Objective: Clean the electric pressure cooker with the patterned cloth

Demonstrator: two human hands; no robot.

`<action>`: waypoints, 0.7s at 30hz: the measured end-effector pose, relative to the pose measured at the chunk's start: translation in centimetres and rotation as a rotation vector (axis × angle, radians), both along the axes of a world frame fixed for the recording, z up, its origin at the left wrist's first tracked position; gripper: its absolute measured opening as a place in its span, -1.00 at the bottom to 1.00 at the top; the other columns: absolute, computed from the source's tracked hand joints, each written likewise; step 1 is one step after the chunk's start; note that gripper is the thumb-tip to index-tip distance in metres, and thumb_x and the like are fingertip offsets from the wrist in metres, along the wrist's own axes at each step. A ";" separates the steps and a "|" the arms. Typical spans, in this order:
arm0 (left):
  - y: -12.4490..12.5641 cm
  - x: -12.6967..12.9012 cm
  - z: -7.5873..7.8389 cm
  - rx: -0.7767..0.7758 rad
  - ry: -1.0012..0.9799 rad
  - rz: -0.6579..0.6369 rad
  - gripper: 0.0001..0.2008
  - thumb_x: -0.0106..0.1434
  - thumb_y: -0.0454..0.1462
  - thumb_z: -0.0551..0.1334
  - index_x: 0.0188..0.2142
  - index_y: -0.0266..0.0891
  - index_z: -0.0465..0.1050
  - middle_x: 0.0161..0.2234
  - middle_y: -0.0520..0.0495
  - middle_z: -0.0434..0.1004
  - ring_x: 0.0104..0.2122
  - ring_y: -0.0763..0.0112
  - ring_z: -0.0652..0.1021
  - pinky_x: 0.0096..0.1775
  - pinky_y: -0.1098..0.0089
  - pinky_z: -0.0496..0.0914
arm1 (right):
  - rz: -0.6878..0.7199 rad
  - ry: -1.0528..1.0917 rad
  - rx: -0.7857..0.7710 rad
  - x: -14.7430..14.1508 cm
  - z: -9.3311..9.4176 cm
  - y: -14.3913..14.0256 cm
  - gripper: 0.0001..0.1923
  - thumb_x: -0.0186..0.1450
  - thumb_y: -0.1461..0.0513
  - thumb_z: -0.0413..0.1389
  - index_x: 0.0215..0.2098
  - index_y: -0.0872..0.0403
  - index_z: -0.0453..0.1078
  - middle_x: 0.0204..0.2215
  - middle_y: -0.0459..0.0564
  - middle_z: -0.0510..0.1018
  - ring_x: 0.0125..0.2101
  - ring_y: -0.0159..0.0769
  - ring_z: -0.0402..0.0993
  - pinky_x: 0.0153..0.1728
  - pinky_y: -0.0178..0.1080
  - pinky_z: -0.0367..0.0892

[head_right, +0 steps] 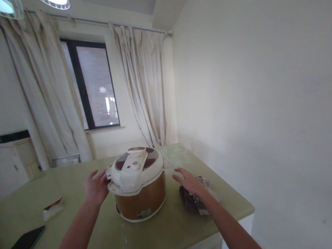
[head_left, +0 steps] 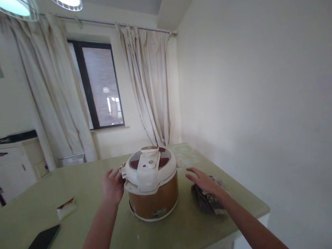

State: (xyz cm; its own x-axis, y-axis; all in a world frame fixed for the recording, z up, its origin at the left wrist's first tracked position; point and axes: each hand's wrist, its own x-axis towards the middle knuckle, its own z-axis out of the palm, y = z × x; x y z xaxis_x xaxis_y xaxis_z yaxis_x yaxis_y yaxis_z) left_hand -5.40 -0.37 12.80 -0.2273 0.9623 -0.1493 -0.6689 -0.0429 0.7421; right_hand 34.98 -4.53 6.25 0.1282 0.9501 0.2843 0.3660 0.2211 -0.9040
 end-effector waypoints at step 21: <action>1.4 9.2 7.3 0.608 1.050 -0.013 -0.77 0.22 -0.25 0.40 -0.11 -0.07 0.62 0.13 -0.13 0.61 0.32 0.05 0.40 0.45 0.08 0.02 | -0.246 -0.296 0.287 -3.2 12.0 2.3 -0.55 0.08 0.11 0.36 -0.04 -0.09 0.55 -0.13 -0.04 0.69 -0.11 -0.05 0.56 -0.03 -0.14 0.38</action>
State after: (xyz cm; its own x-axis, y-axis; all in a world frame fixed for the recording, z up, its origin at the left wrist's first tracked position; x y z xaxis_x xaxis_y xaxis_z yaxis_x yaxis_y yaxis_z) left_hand 3.75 1.08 20.13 0.0441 0.8141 0.5791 0.2434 -0.5709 0.7841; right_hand 31.82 -2.19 18.21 0.2131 0.7793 0.5892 0.6715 0.3212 -0.6677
